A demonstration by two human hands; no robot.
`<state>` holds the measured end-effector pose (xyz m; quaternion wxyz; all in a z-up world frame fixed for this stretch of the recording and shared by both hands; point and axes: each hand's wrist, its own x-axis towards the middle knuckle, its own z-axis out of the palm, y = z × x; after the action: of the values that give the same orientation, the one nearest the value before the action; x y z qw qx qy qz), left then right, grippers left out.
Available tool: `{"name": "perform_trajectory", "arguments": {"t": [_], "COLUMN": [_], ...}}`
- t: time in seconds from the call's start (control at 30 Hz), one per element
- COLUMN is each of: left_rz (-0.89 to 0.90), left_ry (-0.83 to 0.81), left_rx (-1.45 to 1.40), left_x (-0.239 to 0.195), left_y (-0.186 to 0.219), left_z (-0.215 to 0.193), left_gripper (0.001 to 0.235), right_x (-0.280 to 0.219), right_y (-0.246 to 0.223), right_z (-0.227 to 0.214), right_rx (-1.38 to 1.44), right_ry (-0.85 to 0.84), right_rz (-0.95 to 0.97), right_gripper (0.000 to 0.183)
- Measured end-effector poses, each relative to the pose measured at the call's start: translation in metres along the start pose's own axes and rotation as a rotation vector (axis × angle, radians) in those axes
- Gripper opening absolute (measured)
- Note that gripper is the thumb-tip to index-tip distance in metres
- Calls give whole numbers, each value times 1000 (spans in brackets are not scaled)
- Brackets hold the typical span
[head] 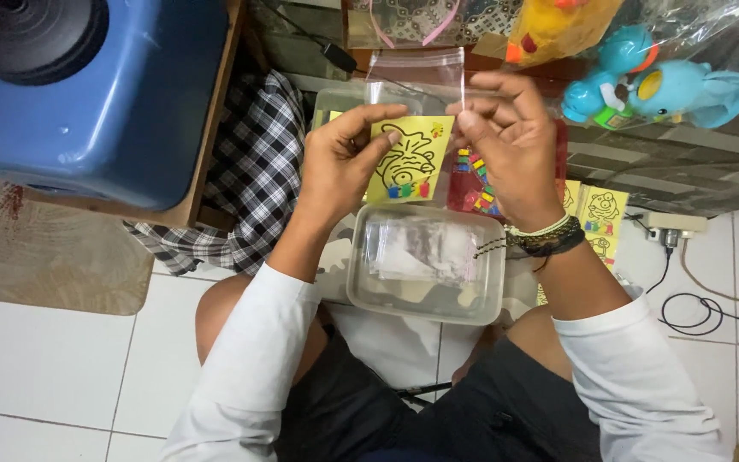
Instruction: The person sits on the floor and packs small yellow cards with cartoon drawings into clear plastic bags. They pick up a card, place it into a bag, and then add small colorful beads from a red tray into the same bag before setting it aside.
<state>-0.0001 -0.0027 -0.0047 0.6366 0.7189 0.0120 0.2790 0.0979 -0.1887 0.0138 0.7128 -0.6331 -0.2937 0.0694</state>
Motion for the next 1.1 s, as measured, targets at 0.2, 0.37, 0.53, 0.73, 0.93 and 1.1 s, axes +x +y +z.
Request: {"name": "perform_trajectory", "arguments": {"t": [0.2, 0.37, 0.53, 0.73, 0.93, 1.1], "left_rz": [11, 16, 0, -20, -57, -71], "left_ry": [-21, -51, -60, -88, -67, -53], "left_rx": [18, 37, 38, 93, 157, 206], "left_x": [0, 1, 5, 5, 5, 6], "left_y": [0, 1, 9, 10, 7, 4], "left_z": [-3, -4, -3, -10, -11, -15], "left_gripper": [29, 28, 27, 24, 21, 15], "right_x": [-5, -4, -3, -2, 0, 1], "right_y": [15, 12, 13, 8, 13, 17], "right_z": [7, 3, -5, -7, -12, -16], "right_rx": [-17, -54, -67, -88, -66, -70], "right_ry": [-8, -18, -26, -39, -30, -33], "right_rz": [36, 75, 89, 109, 182, 217], "right_gripper": [31, 29, 28, 26, 27, 26]}}
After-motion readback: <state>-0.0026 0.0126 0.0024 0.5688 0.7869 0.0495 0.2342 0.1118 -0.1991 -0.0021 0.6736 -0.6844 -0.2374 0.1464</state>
